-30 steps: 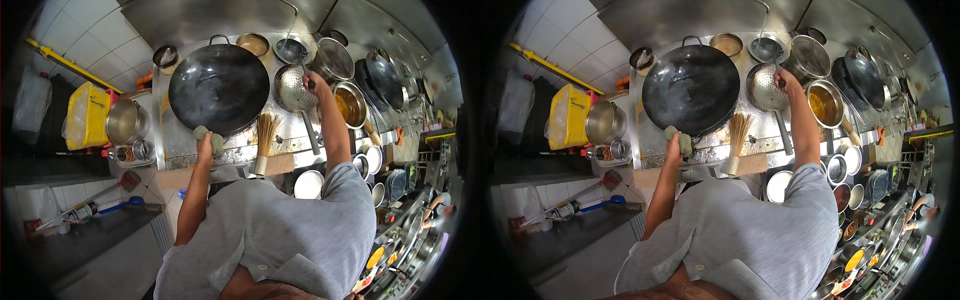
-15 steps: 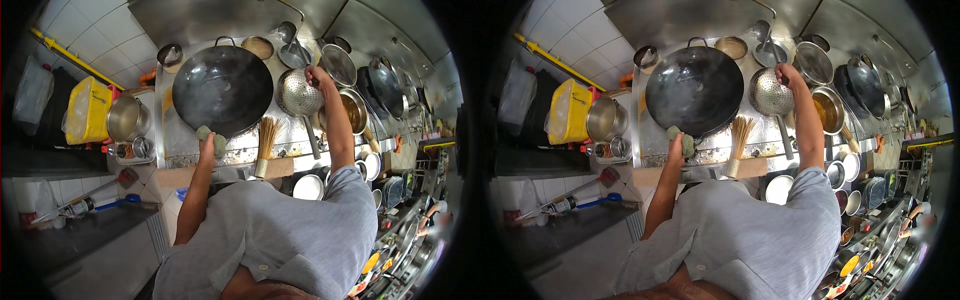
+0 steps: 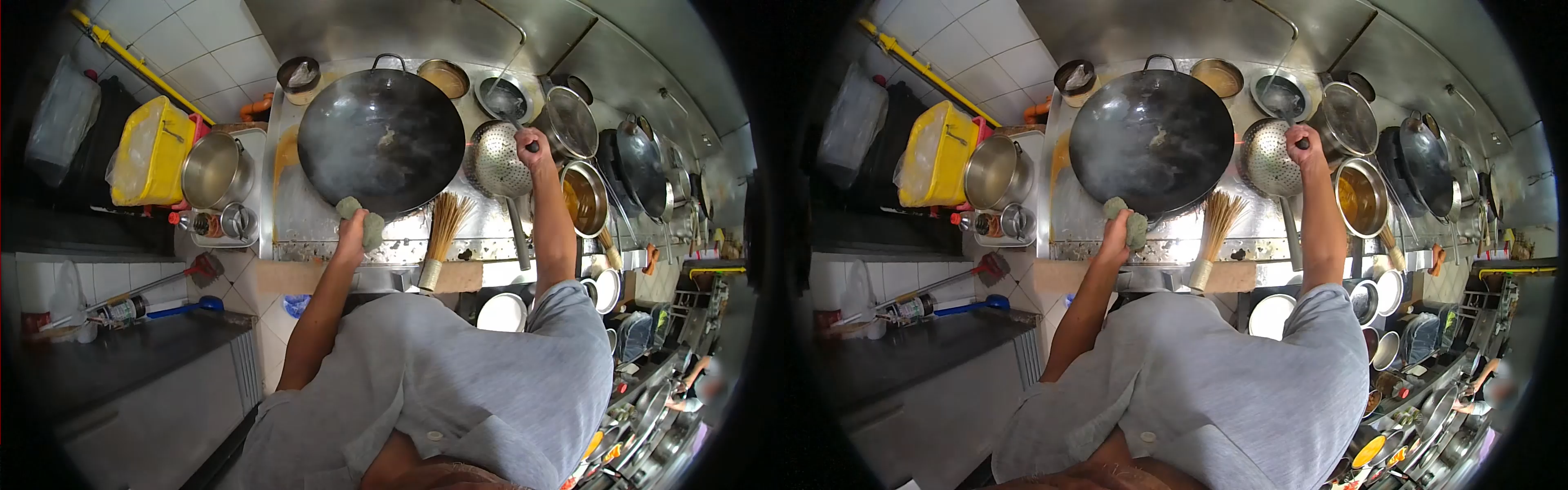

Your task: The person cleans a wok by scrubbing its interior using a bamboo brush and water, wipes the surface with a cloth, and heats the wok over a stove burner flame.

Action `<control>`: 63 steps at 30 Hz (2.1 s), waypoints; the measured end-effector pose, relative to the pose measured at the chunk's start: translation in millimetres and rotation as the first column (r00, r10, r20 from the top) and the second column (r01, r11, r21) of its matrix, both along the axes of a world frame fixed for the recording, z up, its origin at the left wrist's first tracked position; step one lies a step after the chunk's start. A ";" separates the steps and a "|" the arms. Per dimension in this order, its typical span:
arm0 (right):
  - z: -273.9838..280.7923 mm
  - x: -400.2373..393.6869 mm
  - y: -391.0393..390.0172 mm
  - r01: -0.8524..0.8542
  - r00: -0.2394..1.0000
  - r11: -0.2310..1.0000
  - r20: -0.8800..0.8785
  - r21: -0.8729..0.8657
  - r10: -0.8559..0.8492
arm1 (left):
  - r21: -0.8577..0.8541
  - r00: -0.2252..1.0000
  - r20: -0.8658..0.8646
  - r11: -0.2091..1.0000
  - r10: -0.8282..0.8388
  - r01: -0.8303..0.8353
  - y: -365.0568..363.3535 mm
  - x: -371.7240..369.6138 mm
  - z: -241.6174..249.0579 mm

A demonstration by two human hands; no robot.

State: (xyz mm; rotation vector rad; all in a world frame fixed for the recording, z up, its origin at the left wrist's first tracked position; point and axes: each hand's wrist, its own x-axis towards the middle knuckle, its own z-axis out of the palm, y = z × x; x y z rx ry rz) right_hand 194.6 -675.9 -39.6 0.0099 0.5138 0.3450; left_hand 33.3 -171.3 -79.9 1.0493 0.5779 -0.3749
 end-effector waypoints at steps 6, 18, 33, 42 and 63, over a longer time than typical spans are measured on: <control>34.7 -2.6 21.5 0.048 0.994 0.998 0.100 -0.034 -0.044 | 0.006 1.000 -0.021 1.000 -0.020 0.020 -0.4 3.1 -4.5; 42.9 -15.2 52.6 -0.209 0.939 -0.198 -0.253 -0.958 0.233 | 0.001 0.999 0.034 0.999 -0.042 0.042 1.9 2.5 -3.7; 8.0 -30.6 4.5 0.063 0.981 0.998 0.183 0.030 -0.067 | 0.039 0.999 0.025 0.999 0.027 -0.028 -4.1 3.8 -12.2; 132.8 -144.6 80.9 0.021 0.963 0.998 0.268 -0.062 -0.003 | 0.016 0.996 -0.092 1.000 0.001 0.001 -4.1 3.4 5.4; 142.9 -369.1 269.6 -0.235 0.960 0.394 -0.150 -0.888 0.235 | -0.007 0.986 -0.101 0.991 -0.130 0.130 7.5 18.4 -22.8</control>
